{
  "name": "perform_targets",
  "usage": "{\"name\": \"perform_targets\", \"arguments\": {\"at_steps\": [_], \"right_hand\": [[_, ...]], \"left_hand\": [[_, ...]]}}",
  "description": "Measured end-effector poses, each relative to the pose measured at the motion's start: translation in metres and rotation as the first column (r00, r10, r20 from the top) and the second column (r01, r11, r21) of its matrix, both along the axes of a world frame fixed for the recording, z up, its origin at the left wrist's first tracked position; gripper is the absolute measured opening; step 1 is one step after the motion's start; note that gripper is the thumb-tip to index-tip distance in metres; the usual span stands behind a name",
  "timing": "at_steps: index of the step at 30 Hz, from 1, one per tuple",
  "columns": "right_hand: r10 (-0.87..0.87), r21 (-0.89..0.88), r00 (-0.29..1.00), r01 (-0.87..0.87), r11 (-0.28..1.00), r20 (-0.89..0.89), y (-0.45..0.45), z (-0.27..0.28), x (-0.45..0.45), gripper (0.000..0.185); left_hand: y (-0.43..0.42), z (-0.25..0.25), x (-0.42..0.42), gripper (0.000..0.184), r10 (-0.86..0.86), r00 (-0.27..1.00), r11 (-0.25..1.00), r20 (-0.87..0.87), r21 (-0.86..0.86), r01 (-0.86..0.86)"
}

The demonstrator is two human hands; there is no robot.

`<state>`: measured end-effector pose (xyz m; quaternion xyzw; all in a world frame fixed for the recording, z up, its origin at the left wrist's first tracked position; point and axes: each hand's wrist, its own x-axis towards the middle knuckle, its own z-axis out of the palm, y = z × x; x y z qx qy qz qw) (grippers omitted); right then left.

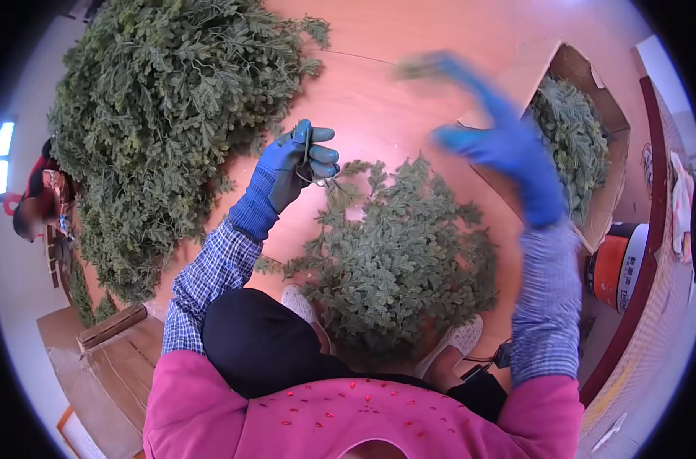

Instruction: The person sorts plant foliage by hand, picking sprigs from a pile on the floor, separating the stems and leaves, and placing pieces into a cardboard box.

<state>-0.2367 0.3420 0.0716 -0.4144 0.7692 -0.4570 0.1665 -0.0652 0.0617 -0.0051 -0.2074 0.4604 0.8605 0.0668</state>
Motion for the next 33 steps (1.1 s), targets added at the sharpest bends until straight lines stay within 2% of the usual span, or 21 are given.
{"name": "perform_targets", "arguments": {"at_steps": [1, 3, 6, 8, 9, 10, 12, 14, 15, 16, 18, 20, 21, 23, 24, 25, 26, 27, 29, 31, 33], "right_hand": [[0.07, 0.07, 0.924, -0.104, 0.992, 0.375, -0.034, -0.01, 0.024, 0.089], [0.398, -0.265, 0.768, -0.302, 0.916, 0.502, -0.09, -0.093, 0.064, 0.086], [0.476, -0.313, 0.661, -0.359, 0.879, 0.58, -0.121, -0.138, 0.12, 0.062], [0.467, -0.447, 0.088, -0.184, 0.876, 0.88, -0.123, -0.122, 0.144, 0.037], [0.429, -0.378, 0.203, -0.249, 0.892, 0.88, -0.12, -0.11, 0.147, 0.032], [0.436, -0.38, 0.197, -0.267, 0.886, 0.878, -0.117, -0.104, 0.147, 0.032], [0.266, 0.005, 0.518, -0.464, 0.886, 0.813, -0.108, -0.094, 0.141, 0.03], [0.47, 0.119, 0.635, -0.662, 0.74, 0.614, -0.075, -0.065, 0.131, 0.03], [0.402, 0.237, 0.717, -0.612, 0.755, 0.569, -0.053, -0.035, 0.126, 0.029], [0.337, 0.35, 0.797, -0.543, 0.763, 0.502, -0.035, -0.015, 0.115, 0.028], [0.291, 0.175, 0.862, -0.389, 0.904, 0.415, 0.002, -0.024, 0.079, 0.031], [-0.021, 0.173, 0.821, -0.095, 0.98, 0.57, 0.007, -0.001, 0.056, 0.036], [-0.011, 0.172, 0.825, -0.104, 0.98, 0.565, 0.004, -0.002, 0.055, 0.036], [-0.165, 0.241, 0.914, 0.077, 0.967, 0.37, -0.005, -0.012, 0.062, 0.044], [-0.152, 0.235, 0.913, 0.065, 0.97, 0.377, -0.007, -0.014, 0.073, 0.044], [0.196, 0.405, 0.966, -0.249, 0.88, 0.167, -0.01, -0.015, 0.087, 0.046], [0.557, 0.607, 0.83, -0.45, 0.655, 0.015, -0.014, -0.017, 0.097, 0.048], [0.568, 0.603, 0.823, -0.461, 0.651, 0.016, -0.02, -0.024, 0.103, 0.048], [0.627, 0.296, 0.778, -0.593, 0.749, -0.027, -0.032, -0.048, 0.12, 0.058], [0.495, 0.215, 0.853, -0.458, 0.862, -0.167, -0.083, -0.077, 0.121, 0.068], [0.274, 0.13, 0.882, -0.242, 0.962, -0.383, -0.166, -0.119, 0.124, 0.076]], "left_hand": [[0.004, 0.0, 0.0, 0.047, 0.025, 0.999, 0.998, -0.047, 0.052, -0.023], [0.007, 0.001, -0.002, 0.047, 0.054, 0.994, 0.994, -0.096, 0.103, -0.044], [0.004, 0.006, 0.007, 0.045, 0.179, 0.958, 0.98, -0.224, 0.13, -0.152], [-0.003, 0.02, 0.012, 0.039, 0.371, 0.929, 0.924, -0.005, 0.103, -0.368], [-0.011, 0.01, 0.02, 0.037, 0.379, 0.925, 0.921, -0.001, 0.092, -0.378], [-0.022, -0.001, 0.032, 0.037, 0.398, 0.917, 0.914, -0.004, 0.089, -0.396], [-0.046, -0.024, 0.064, 0.036, 0.241, 0.968, 0.917, -0.071, 0.342, -0.203], [-0.076, -0.051, 0.106, 0.04, 0.469, 0.879, 0.858, 0.087, 0.189, -0.477], [-0.096, -0.066, 0.131, 0.04, 0.635, 0.756, 0.748, 0.16, 0.118, -0.653], [-0.103, -0.07, 0.154, 0.04, 0.65, 0.755, 0.757, 0.091, 0.005, -0.653], [-0.102, -0.071, 0.198, 0.042, 0.529, 0.831, 0.847, 0.173, -0.163, -0.506], [-0.08, -0.061, 0.23, 0.044, 0.489, 0.842, 0.863, 0.228, -0.267, -0.429], [-0.072, -0.053, 0.242, 0.045, 0.441, 0.857, 0.867, 0.267, -0.373, -0.33], [-0.061, -0.038, 0.278, 0.046, 0.354, 0.872, 0.876, 0.336, -0.447, -0.183], [-0.056, -0.03, 0.3, 0.044, 0.354, 0.863, 0.857, 0.359, -0.495, -0.145], [-0.048, -0.022, 0.327, 0.041, 0.355, 0.853, 0.836, 0.383, -0.538, -0.107], [-0.037, -0.039, 0.374, 0.037, 0.441, 0.802, 0.791, 0.403, -0.596, -0.136], [-0.028, -0.064, 0.431, 0.033, 0.524, 0.744, 0.741, 0.414, -0.653, -0.158], [0.0, -0.048, 0.497, 0.027, 0.468, 0.668, 0.79, 0.579, -0.613, -0.023], [0.029, -0.029, 0.542, 0.025, 0.434, 0.458, 0.883, 0.776, -0.467, -0.046], [0.052, -0.04, 0.583, 0.025, 0.457, 0.38, 0.88, 0.804, -0.47, -0.064]]}}
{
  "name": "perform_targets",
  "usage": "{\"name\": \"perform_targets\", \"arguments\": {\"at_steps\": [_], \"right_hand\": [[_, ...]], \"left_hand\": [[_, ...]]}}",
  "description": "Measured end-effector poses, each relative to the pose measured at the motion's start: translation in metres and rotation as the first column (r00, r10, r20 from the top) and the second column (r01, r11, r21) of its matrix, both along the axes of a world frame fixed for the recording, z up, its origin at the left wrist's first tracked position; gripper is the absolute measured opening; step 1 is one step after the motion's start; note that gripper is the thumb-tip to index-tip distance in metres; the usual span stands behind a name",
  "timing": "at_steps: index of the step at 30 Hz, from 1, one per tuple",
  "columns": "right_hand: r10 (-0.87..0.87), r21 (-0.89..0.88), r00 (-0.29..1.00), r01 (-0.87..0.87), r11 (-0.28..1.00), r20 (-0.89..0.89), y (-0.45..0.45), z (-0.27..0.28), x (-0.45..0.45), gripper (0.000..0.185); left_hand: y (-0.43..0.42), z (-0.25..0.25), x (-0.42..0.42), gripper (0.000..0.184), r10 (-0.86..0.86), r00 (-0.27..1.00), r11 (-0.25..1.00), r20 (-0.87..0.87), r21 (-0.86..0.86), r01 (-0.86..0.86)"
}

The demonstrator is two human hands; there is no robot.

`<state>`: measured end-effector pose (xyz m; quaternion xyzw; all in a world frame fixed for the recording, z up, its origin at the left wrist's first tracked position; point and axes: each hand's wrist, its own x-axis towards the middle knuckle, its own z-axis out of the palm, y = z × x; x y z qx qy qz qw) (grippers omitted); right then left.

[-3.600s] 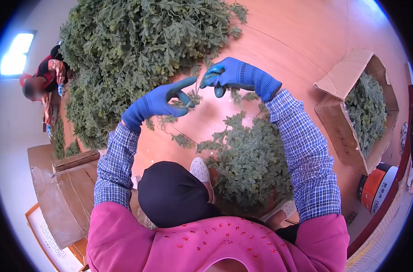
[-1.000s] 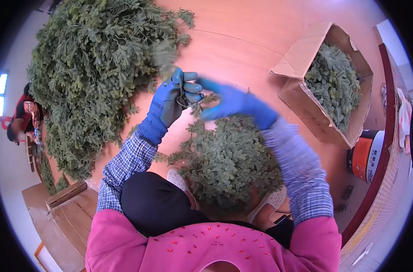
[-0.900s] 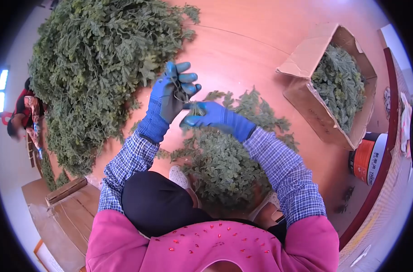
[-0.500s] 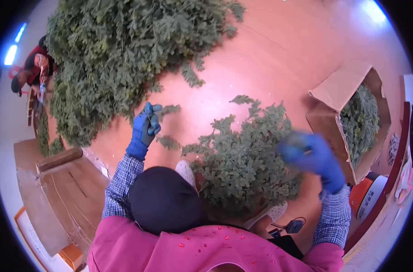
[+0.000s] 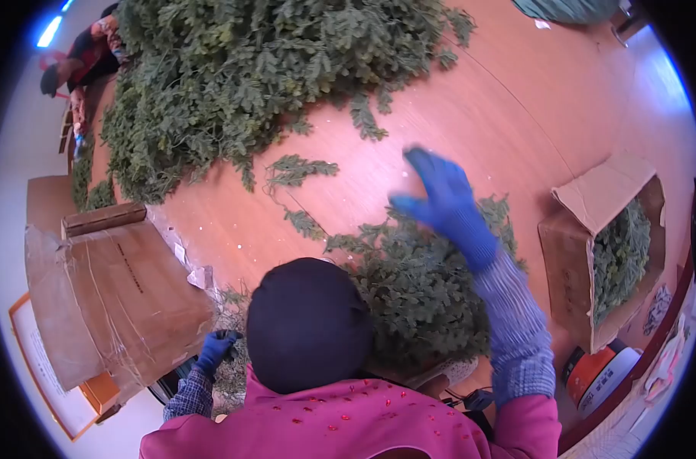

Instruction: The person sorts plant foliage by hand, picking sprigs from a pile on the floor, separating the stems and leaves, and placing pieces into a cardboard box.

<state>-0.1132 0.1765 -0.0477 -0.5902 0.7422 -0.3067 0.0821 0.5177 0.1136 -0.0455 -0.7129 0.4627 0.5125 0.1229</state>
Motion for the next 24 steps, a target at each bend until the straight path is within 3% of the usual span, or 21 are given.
{"name": "perform_targets", "arguments": {"at_steps": [2, 3, 5, 8, 9, 10, 11, 12, 13, 15, 16, 17, 19, 21, 22, 23, 24], "right_hand": [[-0.172, 0.058, 0.979, 0.179, 0.982, -0.111, -0.077, -0.06, 0.002, 0.075], [-0.258, 0.121, 0.932, 0.295, 0.948, -0.253, -0.115, -0.082, 0.007, 0.07], [-0.341, 0.056, 0.847, 0.396, 0.917, -0.408, -0.149, -0.126, 0.016, 0.058], [-0.243, 0.184, 0.923, 0.305, 0.934, -0.297, -0.159, -0.149, 0.002, 0.044], [-0.351, -0.063, 0.923, 0.345, 0.936, -0.156, -0.152, -0.142, 0.0, 0.037], [-0.306, -0.196, 0.938, 0.272, 0.942, -0.166, -0.14, -0.142, -0.012, 0.04], [-0.273, -0.231, 0.962, 0.272, 0.934, 0.031, -0.123, -0.114, -0.012, 0.038], [-0.268, -0.302, 0.962, 0.242, 0.922, -0.05, -0.105, -0.079, -0.024, 0.035], [-0.274, -0.37, 0.952, 0.209, 0.905, -0.132, -0.088, -0.043, -0.036, 0.033], [-0.32, -0.428, 0.926, 0.21, 0.879, -0.203, -0.043, 0.02, -0.068, 0.033], [-0.367, -0.438, 0.904, 0.246, 0.865, -0.217, -0.013, 0.048, -0.092, 0.033], [-0.435, -0.443, 0.871, 0.305, 0.843, -0.229, 0.022, 0.071, -0.121, 0.033], [-0.614, -0.436, 0.744, 0.476, 0.764, -0.263, 0.106, 0.098, -0.184, 0.033], [-0.81, -0.33, 0.381, 0.772, 0.544, -0.446, 0.186, 0.113, -0.232, 0.041], [-0.846, -0.099, 0.215, 0.949, 0.299, -0.489, 0.191, 0.125, -0.231, 0.046], [-0.778, 0.173, 0.121, 0.985, 0.016, -0.616, 0.195, 0.138, -0.229, 0.051], [-0.748, 0.306, 0.298, 0.943, 0.133, -0.593, 0.236, 0.119, -0.256, 0.051]], "left_hand": [[0.013, 0.002, 0.02, 0.026, 0.071, 0.995, 0.997, 0.07, -0.013, -0.07], [0.019, 0.008, 0.017, 0.027, 0.066, 0.992, 0.997, 0.108, -0.037, -0.063], [0.029, 0.009, 0.025, 0.028, 0.086, 0.986, 0.995, 0.141, -0.07, -0.077], [0.059, 0.026, 0.046, 0.03, 0.054, 0.979, 0.95, 0.199, -0.313, 0.012], [0.071, 0.027, 0.057, 0.03, 0.079, 0.977, 0.954, 0.196, -0.301, -0.017], [0.08, 0.027, 0.076, 0.028, -0.211, 0.898, 0.812, 0.385, -0.443, 0.381], [0.087, 0.029, 0.096, 0.028, -0.414, 0.687, 0.513, 0.596, -0.471, 0.718], [0.092, 0.031, 0.112, 0.04, -0.297, 0.781, 0.754, 0.549, -0.367, 0.545], [0.091, 0.036, 0.113, 0.04, -0.286, 0.791, 0.764, 0.541, -0.37, 0.529], [0.088, 0.055, 0.106, 0.06, -0.376, 0.563, 0.803, 0.736, -0.044, 0.594], [0.09, 0.062, 0.105, 0.081, -0.543, 0.313, 0.67, 0.779, 0.176, 0.722], [0.087, 0.063, 0.108, 0.081, -0.545, 0.318, 0.672, 0.776, 0.177, 0.719], [0.064, 0.065, 0.128, 0.098, -0.868, 0.239, 0.477, 0.436, 0.593, 0.649], [0.029, 0.034, 0.116, 0.071, -0.942, 0.152, 0.32, 0.3, 0.658, 0.682], [-0.007, 0.05, 0.034, 0.053, -0.919, 0.123, 0.33, 0.374, 0.563, 0.758], [-0.043, 0.07, -0.049, 0.05, -0.948, 0.099, 0.244, 0.302, 0.49, 0.837], [-0.068, 0.058, -0.103, 0.051, -0.927, 0.175, 0.298, 0.332, 0.367, 0.881]]}}
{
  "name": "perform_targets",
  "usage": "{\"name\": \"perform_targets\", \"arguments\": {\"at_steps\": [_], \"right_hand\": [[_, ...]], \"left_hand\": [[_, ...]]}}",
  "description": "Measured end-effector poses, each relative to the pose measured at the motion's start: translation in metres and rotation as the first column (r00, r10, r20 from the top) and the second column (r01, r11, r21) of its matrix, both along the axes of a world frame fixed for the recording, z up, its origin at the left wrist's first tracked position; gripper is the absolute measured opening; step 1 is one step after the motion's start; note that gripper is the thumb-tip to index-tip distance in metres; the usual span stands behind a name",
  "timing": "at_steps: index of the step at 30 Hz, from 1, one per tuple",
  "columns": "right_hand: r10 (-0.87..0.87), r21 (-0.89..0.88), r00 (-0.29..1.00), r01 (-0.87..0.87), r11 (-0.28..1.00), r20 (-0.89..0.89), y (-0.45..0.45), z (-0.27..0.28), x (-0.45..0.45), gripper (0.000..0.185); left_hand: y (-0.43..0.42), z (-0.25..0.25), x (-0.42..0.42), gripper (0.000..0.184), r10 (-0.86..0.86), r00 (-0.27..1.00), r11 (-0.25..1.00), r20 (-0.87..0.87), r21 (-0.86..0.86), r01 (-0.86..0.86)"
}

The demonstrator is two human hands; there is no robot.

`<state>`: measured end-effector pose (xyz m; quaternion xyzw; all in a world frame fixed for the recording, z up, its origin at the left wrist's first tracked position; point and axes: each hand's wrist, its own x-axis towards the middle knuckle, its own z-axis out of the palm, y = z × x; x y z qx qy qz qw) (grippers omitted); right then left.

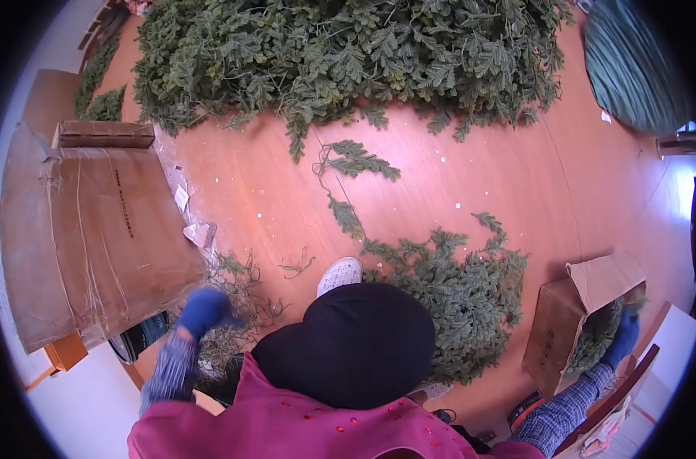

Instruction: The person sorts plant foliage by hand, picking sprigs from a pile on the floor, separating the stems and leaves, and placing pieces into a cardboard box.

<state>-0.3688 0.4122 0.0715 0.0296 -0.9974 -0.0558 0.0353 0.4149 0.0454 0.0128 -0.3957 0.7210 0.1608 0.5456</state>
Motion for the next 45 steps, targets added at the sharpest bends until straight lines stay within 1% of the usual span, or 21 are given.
{"name": "perform_targets", "arguments": {"at_steps": [1, 2, 3, 4, 5, 8, 10, 14, 16, 17, 19, 23, 27, 29, 31, 33, 35, 37, 41, 43, 45], "right_hand": [[0.126, -0.021, 0.981, -0.125, 0.992, 0.144, 0.042, -0.019, -0.028, 0.051], [0.242, -0.073, 0.928, -0.231, 0.97, 0.282, 0.083, -0.038, -0.055, 0.051], [0.247, -0.058, 0.942, -0.24, 0.969, 0.228, 0.081, -0.035, -0.052, 0.051], [0.25, -0.042, 0.952, -0.247, 0.968, 0.174, 0.078, -0.032, -0.05, 0.051], [0.265, -0.006, 0.962, -0.265, 0.964, 0.062, 0.069, -0.027, -0.045, 0.051], [0.588, -0.052, 0.778, -0.612, 0.789, -0.22, -0.02, -0.003, 0.029, 0.044], [0.708, -0.232, 0.67, -0.742, 0.629, -0.223, -0.087, 0.007, 0.091, 0.037], [0.872, -0.508, 0.469, -0.791, 0.341, -0.145, -0.168, 0.004, 0.189, 0.035], [0.921, -0.696, 0.377, -0.687, 0.207, -0.099, -0.192, -0.013, 0.215, 0.034], [0.939, -0.795, 0.332, -0.592, 0.133, -0.09, -0.204, -0.023, 0.223, 0.033], [0.959, -0.812, 0.261, -0.58, 0.062, -0.114, -0.226, -0.046, 0.233, 0.031], [0.939, -0.79, 0.199, -0.604, -0.109, -0.281, -0.262, -0.076, 0.241, 0.047], [0.886, -0.676, 0.25, -0.731, -0.091, -0.389, -0.28, -0.08, 0.236, 0.066], [0.953, -0.768, 0.262, -0.639, 0.053, -0.153, -0.279, -0.076, 0.232, 0.078], [0.923, -0.791, 0.329, -0.61, 0.047, -0.199, -0.275, -0.08, 0.231, 0.078], [0.936, -0.966, 0.308, -0.13, 0.221, 0.173, -0.267, -0.076, 0.228, 0.072], [0.936, -0.959, 0.245, -0.06, 0.277, 0.255, -0.254, -0.065, 0.22, 0.061], [0.893, -0.626, 0.437, -0.668, 0.403, 0.109, -0.243, -0.06, 0.213, 0.051], [0.868, -0.678, 0.485, -0.674, 0.294, -0.107, -0.216, -0.062, 0.205, 0.04], [0.882, -0.735, 0.471, -0.602, 0.312, -0.011, -0.213, -0.057, 0.201, 0.034], [0.848, -0.814, 0.332, -0.283, 0.508, 0.414, -0.209, -0.048, 0.195, 0.028]], "left_hand": [[-0.013, -0.024, -0.034, 0.052, 0.149, 0.949, 0.959, -0.278, -0.193, -0.207], [-0.045, -0.056, -0.054, 0.05, 0.687, 0.554, 0.687, -0.47, 0.174, -0.705], [-0.062, -0.083, -0.086, 0.047, 0.36, 0.583, 0.749, -0.728, -0.147, -0.647], [-0.078, -0.109, -0.115, 0.051, 0.233, 0.415, 0.64, -0.879, -0.183, -0.746], [-0.101, -0.134, -0.136, 0.059, 0.035, 0.414, 0.661, -0.91, -0.289, -0.692], [-0.133, -0.197, -0.171, 0.052, 0.17, 0.395, 0.612, -0.903, -0.217, -0.76], [-0.142, -0.221, -0.18, 0.046, 0.075, 0.693, 0.712, -0.717, -0.448, -0.54], [-0.132, -0.203, -0.186, 0.03, -0.058, 0.512, 0.723, -0.857, -0.389, -0.57], [-0.13, -0.193, -0.191, 0.015, 0.428, -0.059, 0.671, -0.902, 0.361, -0.648], [-0.124, -0.174, -0.201, 0.015, 0.418, -0.047, 0.69, -0.907, 0.351, -0.633], [-0.107, -0.108, -0.234, 0.013, 0.616, -0.342, 0.558, -0.709, 0.7, -0.446], [-0.093, -0.026, -0.282, 0.014, 0.656, -0.223, 0.634, -0.721, 0.687, -0.356], [-0.071, 0.035, -0.324, 0.013, 0.643, -0.149, 0.705, -0.751, 0.656, -0.268], [-0.059, 0.052, -0.34, 0.011, 0.623, -0.092, 0.746, -0.777, 0.625, -0.229], [-0.054, 0.059, -0.351, 0.009, 0.662, -0.074, 0.737, -0.746, 0.666, -0.118], [-0.053, 0.058, -0.362, 0.01, 0.695, -0.03, 0.717, -0.718, 0.696, -0.037], [-0.048, 0.058, -0.373, 0.013, 0.781, -0.046, 0.614, -0.623, 0.779, -0.128], [-0.05, 0.045, -0.382, 0.018, 0.746, -0.092, 0.645, -0.659, 0.751, -0.143], [-0.033, 0.038, -0.399, 0.037, 0.767, -0.231, 0.589, -0.599, 0.8, -0.115], [-0.032, 0.03, -0.405, 0.042, 0.759, -0.195, 0.59, -0.621, 0.783, -0.197], [-0.033, 0.024, -0.406, 0.035, 0.803, -0.259, 0.496, -0.536, 0.843, -0.206]]}}
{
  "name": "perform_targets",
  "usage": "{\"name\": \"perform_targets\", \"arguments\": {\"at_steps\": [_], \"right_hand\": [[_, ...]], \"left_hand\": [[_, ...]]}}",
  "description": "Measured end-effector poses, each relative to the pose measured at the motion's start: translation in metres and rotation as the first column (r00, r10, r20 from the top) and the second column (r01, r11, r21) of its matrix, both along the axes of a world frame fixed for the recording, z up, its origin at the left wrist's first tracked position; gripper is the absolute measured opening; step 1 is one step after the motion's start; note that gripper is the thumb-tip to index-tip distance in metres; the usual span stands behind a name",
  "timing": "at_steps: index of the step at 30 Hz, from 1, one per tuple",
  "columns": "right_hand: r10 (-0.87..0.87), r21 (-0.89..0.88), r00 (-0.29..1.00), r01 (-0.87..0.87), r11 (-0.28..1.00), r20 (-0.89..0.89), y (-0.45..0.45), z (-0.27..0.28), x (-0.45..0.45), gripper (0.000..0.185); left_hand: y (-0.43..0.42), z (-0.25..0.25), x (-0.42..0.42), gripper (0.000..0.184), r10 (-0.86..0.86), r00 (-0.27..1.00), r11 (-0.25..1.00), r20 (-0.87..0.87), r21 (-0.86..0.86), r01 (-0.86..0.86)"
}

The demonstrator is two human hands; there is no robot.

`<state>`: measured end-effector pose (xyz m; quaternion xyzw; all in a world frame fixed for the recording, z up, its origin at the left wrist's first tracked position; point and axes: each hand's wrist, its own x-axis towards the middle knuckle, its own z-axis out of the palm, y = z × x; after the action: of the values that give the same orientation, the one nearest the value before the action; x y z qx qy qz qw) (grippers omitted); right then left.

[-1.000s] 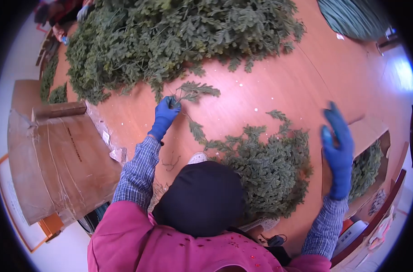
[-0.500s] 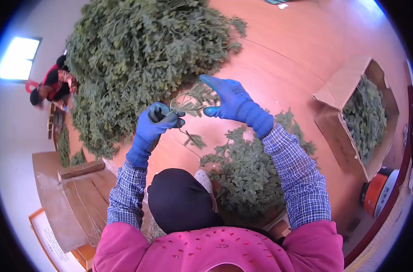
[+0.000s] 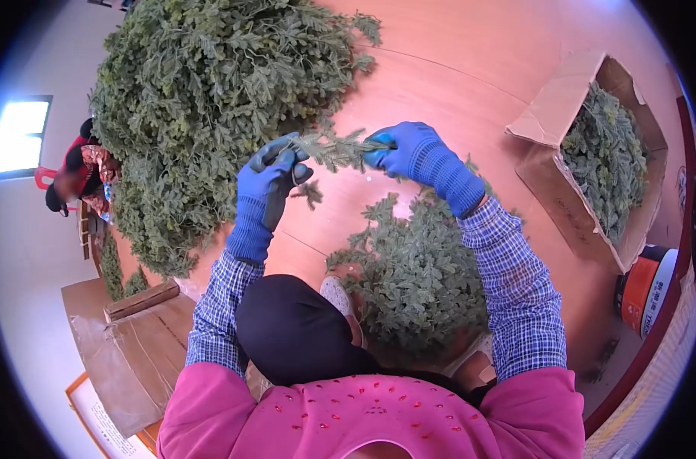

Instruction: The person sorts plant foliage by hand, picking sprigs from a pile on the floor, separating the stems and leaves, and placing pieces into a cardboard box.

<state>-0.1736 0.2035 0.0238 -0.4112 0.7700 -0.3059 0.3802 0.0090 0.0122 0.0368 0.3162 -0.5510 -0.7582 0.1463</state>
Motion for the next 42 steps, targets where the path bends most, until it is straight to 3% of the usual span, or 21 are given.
{"name": "perform_targets", "arguments": {"at_steps": [2, 4, 8, 11, 15, 18, 21, 23, 24, 25, 26, 27, 30, 31, 32, 33, 34, 35, 37, 41, 42], "right_hand": [[-0.059, -0.1, 0.994, 0.05, 0.994, -0.094, 0.001, -0.013, 0.005, 0.026], [-0.132, -0.203, 0.974, 0.094, 0.975, -0.184, 0.003, -0.025, 0.003, 0.025], [-0.037, -0.339, 0.99, -0.012, 0.941, -0.139, 0.001, -0.04, -0.024, 0.031], [0.049, -0.27, 0.898, 0.079, 0.959, 0.437, 0.005, -0.026, -0.032, 0.042], [0.089, -0.195, 0.937, -0.023, 0.981, 0.337, 0.008, -0.043, -0.043, 0.033], [0.255, -0.507, 0.798, 0.073, 0.859, 0.546, 0.011, -0.069, -0.04, 0.032], [0.173, -0.398, 0.92, -0.021, 0.917, 0.351, 0.008, -0.054, -0.034, 0.029], [0.05, -0.038, 0.987, -0.044, 0.998, 0.153, 0.0, -0.024, -0.028, 0.031], [0.056, -0.035, 0.986, -0.051, 0.998, 0.156, -0.001, -0.026, -0.027, 0.031], [0.023, -0.199, 0.927, -0.105, 0.974, -0.374, -0.002, -0.027, -0.026, 0.032], [-0.109, -0.309, 0.61, -0.233, 0.922, -0.785, -0.003, -0.028, -0.026, 0.032], [-0.199, -0.383, 0.488, -0.314, 0.869, -0.85, -0.003, -0.014, -0.024, 0.033], [-0.362, -0.511, 0.501, -0.198, 0.836, -0.786, -0.003, -0.006, 0.007, 0.024], [-0.193, -0.299, 0.506, -0.137, 0.945, -0.841, 0.002, 0.009, 0.02, 0.023], [-0.194, -0.301, 0.504, -0.139, 0.943, -0.842, 0.003, 0.01, 0.024, 0.023], [0.028, -0.129, 0.921, -0.084, 0.988, -0.388, 0.004, 0.01, 0.026, 0.024], [0.131, 0.049, 0.957, -0.149, 0.988, 0.259, 0.005, 0.008, 0.029, 0.025], [0.132, 0.049, 0.958, -0.149, 0.988, 0.256, 0.005, 0.001, 0.038, 0.025], [0.132, -0.28, 0.763, 0.067, 0.958, 0.633, 0.0, -0.031, 0.06, 0.028], [0.073, -0.261, 0.583, 0.244, 0.934, 0.809, -0.024, -0.064, 0.096, 0.027], [0.074, -0.232, 0.414, 0.347, 0.909, 0.907, -0.025, -0.06, 0.109, 0.025]], "left_hand": [[0.003, 0.0, -0.004, 0.021, 0.054, 0.998, 0.997, -0.033, 0.059, -0.052], [-0.012, -0.014, 0.001, 0.009, -0.097, 0.992, 0.959, -0.08, 0.261, 0.115], [-0.013, -0.021, 0.01, 0.017, -0.092, 0.992, 0.823, -0.089, 0.554, 0.126], [-0.012, -0.021, 0.009, 0.029, -0.031, 0.997, 0.744, -0.067, 0.665, 0.068], [-0.014, -0.019, 0.009, 0.039, -0.039, 0.997, 0.708, -0.059, 0.703, 0.07], [-0.011, -0.018, 0.009, 0.038, -0.012, 0.997, 0.699, -0.071, 0.713, 0.059], [-0.011, -0.019, 0.01, 0.035, -0.063, 0.995, 0.746, -0.081, 0.658, 0.101], [-0.01, -0.02, 0.01, 0.032, -0.132, 0.991, 0.829, -0.038, 0.544, 0.131], [-0.008, -0.02, 0.01, 0.032, -0.125, 0.992, 0.828, -0.036, 0.547, 0.124], [-0.004, -0.02, 0.009, 0.031, -0.128, 0.992, 0.871, 0.014, 0.481, 0.105], [-0.002, -0.021, 0.008, 0.03, -0.128, 0.99, 0.908, 0.064, 0.41, 0.09], [0.0, -0.026, 0.01, 0.029, -0.105, 0.992, 0.938, 0.069, 0.34, 0.076], [0.001, -0.024, 0.005, 0.037, -0.07, 0.99, 0.974, 0.123, 0.221, 0.042], [0.002, -0.021, 0.001, 0.037, -0.07, 0.99, 0.975, 0.12, 0.217, 0.043], [0.004, -0.019, -0.002, 0.037, 0.01, 0.988, 0.988, 0.154, 0.152, -0.034], [0.006, -0.017, -0.003, 0.037, 0.094, 0.979, 0.99, 0.182, 0.084, -0.111], [0.006, -0.018, -0.003, 0.037, 0.097, 0.979, 0.99, 0.18, 0.083, -0.114], [0.007, -0.021, -0.003, 0.038, 0.117, 0.989, 0.984, 0.088, 0.125, -0.128], [0.005, -0.03, -0.003, 0.04, 0.12, 0.992, 0.968, -0.044, 0.225, -0.108], [0.012, -0.032, -0.008, 0.037, 0.106, 0.989, 0.961, -0.104, 0.265, -0.075], [0.012, -0.035, -0.009, 0.037, 0.1, 0.989, 0.962, -0.109, 0.264, -0.068]]}}
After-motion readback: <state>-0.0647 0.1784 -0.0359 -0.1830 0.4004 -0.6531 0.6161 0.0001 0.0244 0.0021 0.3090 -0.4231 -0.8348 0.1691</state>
